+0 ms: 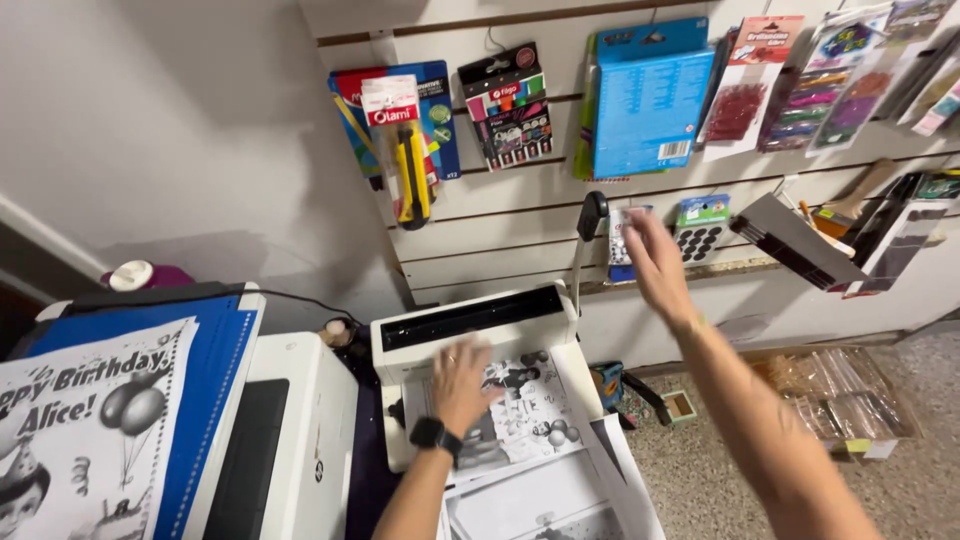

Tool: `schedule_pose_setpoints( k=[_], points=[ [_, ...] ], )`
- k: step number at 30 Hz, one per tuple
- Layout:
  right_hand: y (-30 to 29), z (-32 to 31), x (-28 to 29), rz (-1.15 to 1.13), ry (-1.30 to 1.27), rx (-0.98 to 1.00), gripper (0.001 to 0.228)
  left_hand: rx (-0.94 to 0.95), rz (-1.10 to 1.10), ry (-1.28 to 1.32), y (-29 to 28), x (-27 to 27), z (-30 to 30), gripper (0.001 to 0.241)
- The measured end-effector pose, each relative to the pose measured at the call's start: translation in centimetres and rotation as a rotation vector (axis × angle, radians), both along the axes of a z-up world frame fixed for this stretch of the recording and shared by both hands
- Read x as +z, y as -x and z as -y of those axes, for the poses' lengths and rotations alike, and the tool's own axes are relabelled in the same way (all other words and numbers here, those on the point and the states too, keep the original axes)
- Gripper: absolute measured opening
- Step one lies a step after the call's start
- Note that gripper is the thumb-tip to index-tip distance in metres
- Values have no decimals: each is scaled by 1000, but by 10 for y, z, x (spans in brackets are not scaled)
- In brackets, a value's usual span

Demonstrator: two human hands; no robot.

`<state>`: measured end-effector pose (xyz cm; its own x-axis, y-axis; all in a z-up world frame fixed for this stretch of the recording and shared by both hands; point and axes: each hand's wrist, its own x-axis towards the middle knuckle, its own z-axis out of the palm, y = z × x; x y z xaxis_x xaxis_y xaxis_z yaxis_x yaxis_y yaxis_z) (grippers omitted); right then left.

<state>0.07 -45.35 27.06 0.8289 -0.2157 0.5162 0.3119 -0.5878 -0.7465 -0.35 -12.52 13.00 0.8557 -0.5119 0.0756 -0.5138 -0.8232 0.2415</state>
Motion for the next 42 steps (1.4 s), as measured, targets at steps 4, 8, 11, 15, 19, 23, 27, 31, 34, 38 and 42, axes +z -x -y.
schedule_pose_setpoints(
  k=[4, 8, 11, 15, 19, 23, 27, 31, 34, 38, 42],
  points=[
    [-62, -1, 71, -166, 399, 137, 48, 59, 119, -91, -56, 8, -11, 109],
    [-125, 17, 40, -566, 1073, 31, 70, 30, 15, -142, -98, -20, -24, 118],
    [-120, 0, 30, -999, 1020, 15, 47, 23, 18, -146, -103, -30, -28, 121],
    [-87, -10, 38, -1771, 642, 71, 32, 11, 23, -115, -101, -21, -30, 121],
    [-78, 54, -42, -1762, 489, 108, 28, 0, 39, -86, -103, -17, -33, 122],
    [-63, 35, -47, -1715, 117, 53, 29, -14, 10, -100, -95, -12, -35, 123],
    [-58, 63, -120, -1575, 157, 93, 26, -23, 10, -123, -95, -14, -38, 120],
    [54, -7, -57, -1275, 590, 0, 33, -26, 22, -110, -100, -19, -35, 116],
    [99, -30, -63, -1292, 208, -158, 11, 25, 209, -50, -109, -43, -26, 120],
    [137, -11, -153, -969, 375, -250, 41, 41, 274, -2, -107, -43, -27, 118],
    [173, -16, -305, -782, 251, -258, 64, 44, 268, -30, -110, -56, -28, 125]
  ],
)
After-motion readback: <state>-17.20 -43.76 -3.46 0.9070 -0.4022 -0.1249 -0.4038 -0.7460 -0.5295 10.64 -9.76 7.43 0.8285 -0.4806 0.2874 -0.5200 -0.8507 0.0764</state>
